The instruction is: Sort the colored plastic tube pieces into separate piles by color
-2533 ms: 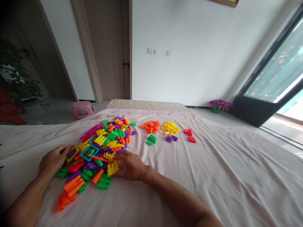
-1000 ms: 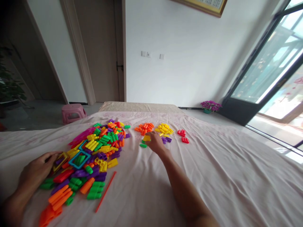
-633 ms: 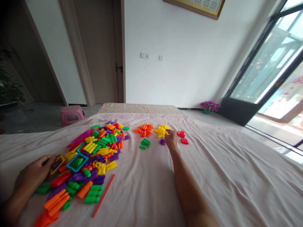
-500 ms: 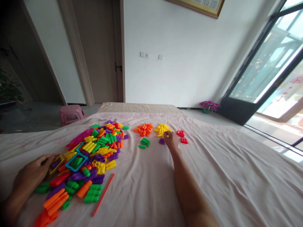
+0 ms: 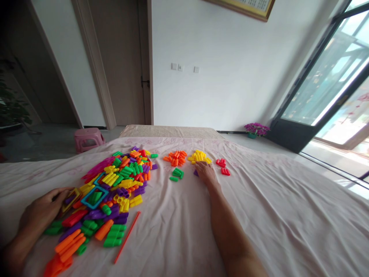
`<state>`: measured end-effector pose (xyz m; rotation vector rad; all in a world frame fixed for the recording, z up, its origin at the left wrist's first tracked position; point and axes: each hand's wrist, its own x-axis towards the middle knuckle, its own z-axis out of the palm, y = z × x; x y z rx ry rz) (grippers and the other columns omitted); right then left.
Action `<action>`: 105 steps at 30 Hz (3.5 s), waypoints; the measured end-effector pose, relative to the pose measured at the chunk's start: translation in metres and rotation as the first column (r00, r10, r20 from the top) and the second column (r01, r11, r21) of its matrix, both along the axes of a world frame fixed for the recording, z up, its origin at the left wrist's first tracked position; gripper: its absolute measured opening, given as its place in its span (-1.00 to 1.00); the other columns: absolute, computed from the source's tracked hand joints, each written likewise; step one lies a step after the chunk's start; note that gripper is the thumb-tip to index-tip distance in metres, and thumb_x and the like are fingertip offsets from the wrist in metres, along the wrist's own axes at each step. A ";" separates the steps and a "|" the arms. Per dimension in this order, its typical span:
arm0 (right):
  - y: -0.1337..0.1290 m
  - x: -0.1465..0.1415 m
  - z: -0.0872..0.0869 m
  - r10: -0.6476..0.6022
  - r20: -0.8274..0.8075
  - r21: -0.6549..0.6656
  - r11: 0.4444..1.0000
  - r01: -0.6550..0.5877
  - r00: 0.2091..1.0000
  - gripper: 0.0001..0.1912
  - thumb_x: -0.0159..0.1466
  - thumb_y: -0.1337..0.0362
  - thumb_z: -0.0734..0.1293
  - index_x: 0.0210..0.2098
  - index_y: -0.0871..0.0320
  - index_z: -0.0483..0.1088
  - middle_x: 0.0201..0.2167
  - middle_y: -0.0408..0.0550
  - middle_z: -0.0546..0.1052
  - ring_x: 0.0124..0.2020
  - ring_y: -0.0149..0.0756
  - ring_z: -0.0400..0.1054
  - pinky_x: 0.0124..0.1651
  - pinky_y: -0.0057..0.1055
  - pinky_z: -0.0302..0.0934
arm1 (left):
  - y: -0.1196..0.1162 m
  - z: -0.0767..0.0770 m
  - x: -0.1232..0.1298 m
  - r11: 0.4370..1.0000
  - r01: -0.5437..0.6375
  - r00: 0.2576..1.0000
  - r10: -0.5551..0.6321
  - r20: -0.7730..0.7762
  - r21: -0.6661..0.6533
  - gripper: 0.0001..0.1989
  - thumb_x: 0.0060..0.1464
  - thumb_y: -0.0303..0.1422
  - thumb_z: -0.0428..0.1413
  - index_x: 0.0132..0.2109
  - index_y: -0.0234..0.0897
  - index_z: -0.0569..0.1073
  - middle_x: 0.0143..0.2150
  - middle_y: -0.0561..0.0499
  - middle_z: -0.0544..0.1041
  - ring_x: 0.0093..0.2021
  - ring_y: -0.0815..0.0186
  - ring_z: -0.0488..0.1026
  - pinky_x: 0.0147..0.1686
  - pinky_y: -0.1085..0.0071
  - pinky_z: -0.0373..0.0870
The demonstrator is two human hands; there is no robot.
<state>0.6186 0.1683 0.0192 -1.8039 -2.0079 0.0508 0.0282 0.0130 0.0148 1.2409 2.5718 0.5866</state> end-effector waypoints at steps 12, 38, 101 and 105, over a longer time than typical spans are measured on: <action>-0.020 -0.023 0.014 -0.100 0.072 0.035 0.995 0.098 0.992 -0.75 0.32 0.14 0.33 -0.12 0.05 0.60 -0.04 0.00 0.59 0.06 -0.06 0.37 0.11 -0.21 0.12 | -0.002 -0.001 0.000 1.000 0.007 1.000 -0.007 0.011 0.009 -0.38 0.21 0.10 -0.16 0.14 -0.07 0.56 -0.04 -0.15 0.63 -0.21 0.09 0.50 -0.27 0.33 0.30; -0.101 -0.179 0.026 0.853 0.070 -0.001 0.519 -0.855 0.518 -0.73 0.29 0.22 0.41 -0.04 0.15 0.48 -0.19 0.00 0.54 -0.17 -0.22 0.41 -0.07 -0.34 0.27 | -0.003 0.002 0.003 1.000 0.004 0.999 -0.004 0.033 0.007 -0.37 0.21 0.11 -0.18 0.14 -0.06 0.55 -0.04 -0.15 0.62 -0.22 0.08 0.48 -0.28 0.33 0.29; -0.064 -0.136 0.039 0.510 -0.181 0.075 0.860 -0.505 0.841 -0.89 0.28 0.34 0.39 -0.18 0.11 0.52 -0.22 -0.07 0.59 -0.24 -0.31 0.45 -0.16 -0.43 0.25 | -0.002 0.002 0.002 1.000 0.015 0.999 -0.014 -0.031 0.007 -0.37 0.22 0.10 -0.18 0.10 -0.08 0.59 -0.10 -0.15 0.65 -0.30 0.11 0.49 -0.33 0.33 0.33; -0.042 -0.098 0.051 0.253 -0.180 0.097 0.966 -0.239 0.951 -0.84 0.29 0.34 0.29 -0.29 0.13 0.54 -0.31 -0.08 0.59 -0.29 -0.30 0.44 -0.25 -0.44 0.18 | 0.000 -0.001 -0.001 1.000 0.012 0.999 -0.012 -0.032 0.001 -0.36 0.20 0.12 -0.18 0.12 -0.06 0.58 -0.07 -0.15 0.64 -0.28 0.10 0.49 -0.32 0.33 0.33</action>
